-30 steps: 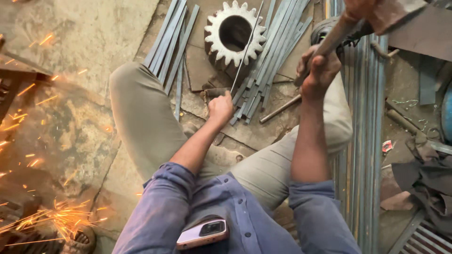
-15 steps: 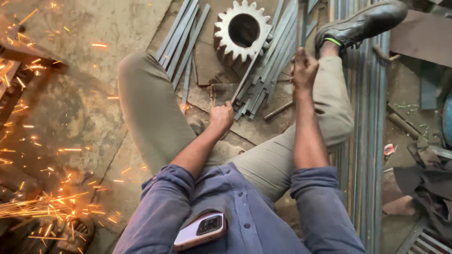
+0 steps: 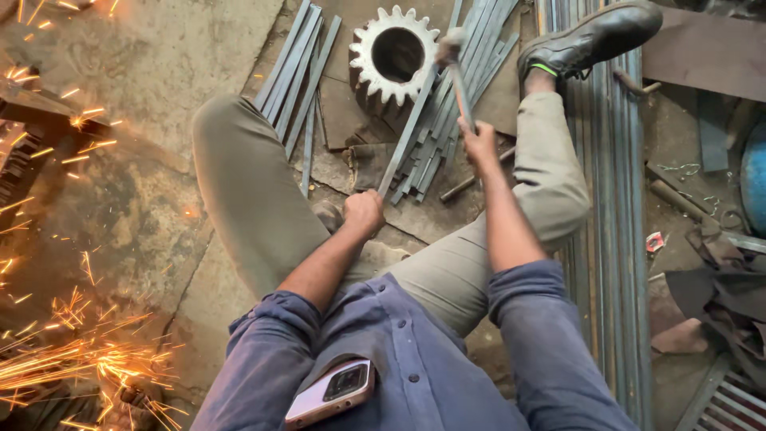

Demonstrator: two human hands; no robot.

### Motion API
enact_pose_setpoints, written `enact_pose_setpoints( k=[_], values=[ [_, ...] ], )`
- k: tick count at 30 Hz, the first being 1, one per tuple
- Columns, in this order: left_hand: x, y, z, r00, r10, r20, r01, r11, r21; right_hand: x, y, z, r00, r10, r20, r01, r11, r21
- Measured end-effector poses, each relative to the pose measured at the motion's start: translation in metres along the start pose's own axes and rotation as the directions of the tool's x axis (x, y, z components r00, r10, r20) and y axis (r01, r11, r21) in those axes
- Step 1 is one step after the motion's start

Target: The person sits on the floor and repeatedly hammers metal rods against a large gear-like object. They pick up rods from a pile, strike them with a hammer, and place them back down, continuing this repetitive action throughout the clip.

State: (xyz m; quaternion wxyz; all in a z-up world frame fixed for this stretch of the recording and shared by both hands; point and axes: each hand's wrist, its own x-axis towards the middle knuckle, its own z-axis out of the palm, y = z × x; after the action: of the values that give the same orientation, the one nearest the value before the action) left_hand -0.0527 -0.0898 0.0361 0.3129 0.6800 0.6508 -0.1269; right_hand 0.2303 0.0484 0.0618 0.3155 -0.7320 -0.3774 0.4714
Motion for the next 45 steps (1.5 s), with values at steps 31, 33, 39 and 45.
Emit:
enact_pose_setpoints(
  k=[31,33,39,45],
  values=[
    [0.175,-0.089,-0.043,0.688,-0.711,-0.149,0.431,0.564,-0.704,0.045,0.109,-0.009,0.945,0.307,-0.115,-0.292,0.948,0.131],
    [0.186,-0.11,-0.025,0.535,-0.839,-0.102,0.554,0.439,-0.707,0.044,0.109,-0.012,0.918,0.369,-0.145,-0.361,0.929,0.074],
    [0.172,-0.12,-0.019,0.501,-0.865,0.002,0.712,0.412,-0.569,0.051,0.109,-0.006,0.937,0.328,-0.123,-0.314,0.941,0.125],
    [0.173,-0.127,-0.018,0.457,-0.857,-0.237,0.692,0.51,-0.511,0.06,0.107,-0.004,0.927,0.348,-0.143,-0.332,0.935,0.125]
  ],
)
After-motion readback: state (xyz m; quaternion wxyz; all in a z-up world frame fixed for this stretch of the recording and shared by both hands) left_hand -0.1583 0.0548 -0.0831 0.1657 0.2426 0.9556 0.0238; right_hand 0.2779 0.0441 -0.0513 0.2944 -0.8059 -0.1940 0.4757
